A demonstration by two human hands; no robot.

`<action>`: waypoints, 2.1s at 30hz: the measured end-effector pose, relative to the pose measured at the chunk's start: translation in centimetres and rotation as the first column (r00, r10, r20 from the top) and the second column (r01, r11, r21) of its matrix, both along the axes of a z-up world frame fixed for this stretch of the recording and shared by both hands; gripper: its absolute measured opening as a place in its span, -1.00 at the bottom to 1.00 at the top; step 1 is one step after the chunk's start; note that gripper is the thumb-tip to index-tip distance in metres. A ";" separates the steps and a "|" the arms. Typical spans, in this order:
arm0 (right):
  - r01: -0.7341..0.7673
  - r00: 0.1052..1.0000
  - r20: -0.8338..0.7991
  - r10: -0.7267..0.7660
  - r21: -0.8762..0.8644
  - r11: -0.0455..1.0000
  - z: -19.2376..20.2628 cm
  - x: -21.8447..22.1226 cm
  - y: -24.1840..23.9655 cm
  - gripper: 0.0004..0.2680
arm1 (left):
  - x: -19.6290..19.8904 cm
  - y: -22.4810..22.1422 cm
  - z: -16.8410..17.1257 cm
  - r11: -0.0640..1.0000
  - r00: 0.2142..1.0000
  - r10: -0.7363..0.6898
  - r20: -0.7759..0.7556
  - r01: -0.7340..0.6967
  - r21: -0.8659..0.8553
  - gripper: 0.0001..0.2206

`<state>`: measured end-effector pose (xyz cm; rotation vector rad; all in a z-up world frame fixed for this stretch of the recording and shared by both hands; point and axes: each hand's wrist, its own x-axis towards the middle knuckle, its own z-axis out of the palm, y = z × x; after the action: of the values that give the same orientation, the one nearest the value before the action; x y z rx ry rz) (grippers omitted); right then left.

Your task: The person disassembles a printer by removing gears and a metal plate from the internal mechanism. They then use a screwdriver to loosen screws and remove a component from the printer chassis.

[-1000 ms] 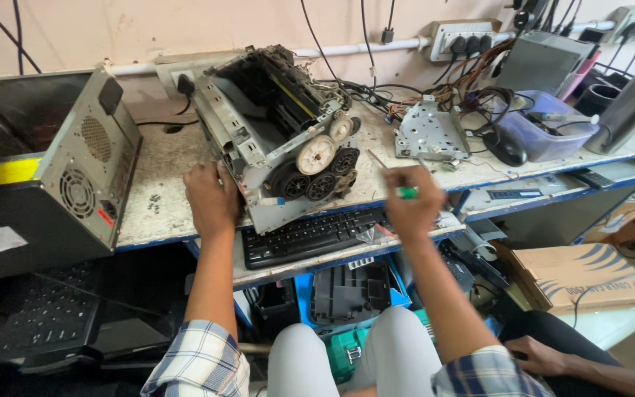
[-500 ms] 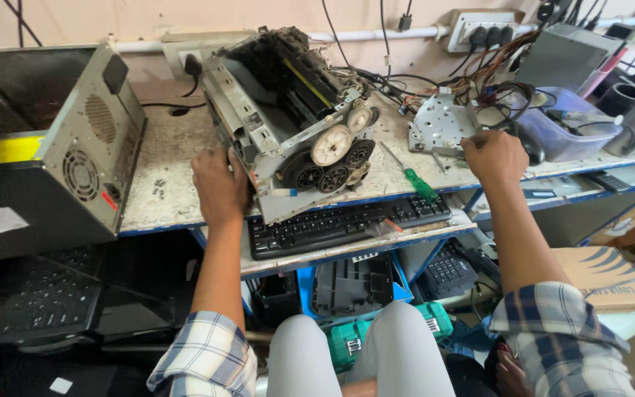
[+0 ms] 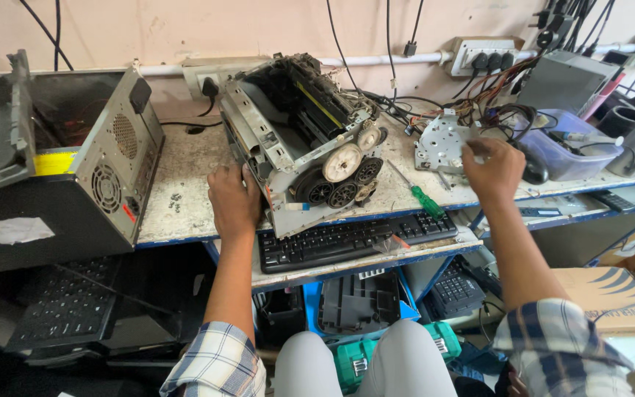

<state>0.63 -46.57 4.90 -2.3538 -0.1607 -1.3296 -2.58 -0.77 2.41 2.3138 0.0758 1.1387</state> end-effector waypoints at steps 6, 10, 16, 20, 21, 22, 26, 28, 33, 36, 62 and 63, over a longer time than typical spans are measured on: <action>-0.491 0.864 0.242 0.442 0.205 0.847 3.8 -3.7 10.8 -0.91 | 0.4 0.0 -0.6 0.999 1.000 0.011 0.015 -0.011 0.032 -0.76; -0.453 0.844 0.342 0.413 0.042 0.891 5.1 -6.4 16.2 -0.90 | 0.4 0.2 -0.5 0.999 1.000 0.013 -0.021 -0.012 0.039 -0.76; -0.375 0.811 0.486 0.325 0.006 0.927 5.8 -7.3 18.7 -0.88 | 0.3 0.1 -0.1 1.000 1.000 -0.002 0.003 0.002 0.005 -0.76; -0.374 0.797 0.493 0.348 -0.048 0.926 5.3 -6.9 19.1 -0.87 | 0.3 0.1 -0.1 1.000 1.000 -0.006 -0.012 0.006 -0.009 -0.77; -0.381 0.798 0.491 0.350 -0.039 0.924 5.3 -6.9 19.0 -0.87 | 0.3 0.1 0.0 1.000 1.000 -0.005 -0.006 0.005 -0.007 -0.77; -0.389 0.798 0.489 0.353 -0.030 0.921 5.2 -6.8 19.0 -0.87 | 0.3 0.1 0.0 1.000 1.000 -0.005 0.001 0.005 -0.004 -0.77; -0.399 0.815 0.463 0.347 0.016 0.917 5.0 -6.8 18.6 -0.85 | 0.1 0.1 0.0 1.000 1.000 -0.017 0.003 0.017 -0.021 -0.77; -0.414 0.828 0.431 0.359 0.037 0.910 5.1 -6.9 18.5 -0.85 | 0.1 0.1 -0.1 1.000 1.000 -0.014 0.017 0.014 -0.016 -0.77; -0.460 0.820 0.401 0.408 0.039 0.887 6.1 -7.3 18.3 -0.80 | 0.4 0.2 -0.4 1.000 0.999 -0.004 0.038 0.004 0.004 -0.77; -0.472 0.827 0.366 0.427 0.038 0.881 6.2 -7.3 17.9 -0.80 | 0.2 0.1 -0.3 1.000 0.999 -0.004 0.042 0.004 0.001 -0.76; -0.286 0.536 0.357 0.765 0.929 -0.233 -7.2 7.0 2.4 -0.80 | 2.8 1.3 -3.2 0.983 0.957 0.052 0.284 -0.099 0.154 -0.74; -0.281 0.532 0.333 0.778 0.937 -0.209 -7.3 7.0 2.3 -0.80 | 2.9 1.6 -3.4 0.995 0.971 0.052 0.232 -0.069 0.065 -0.74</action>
<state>7.61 -44.30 -2.42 -0.9079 -0.1292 -0.1313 0.28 0.80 -1.00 2.2378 0.0180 1.4552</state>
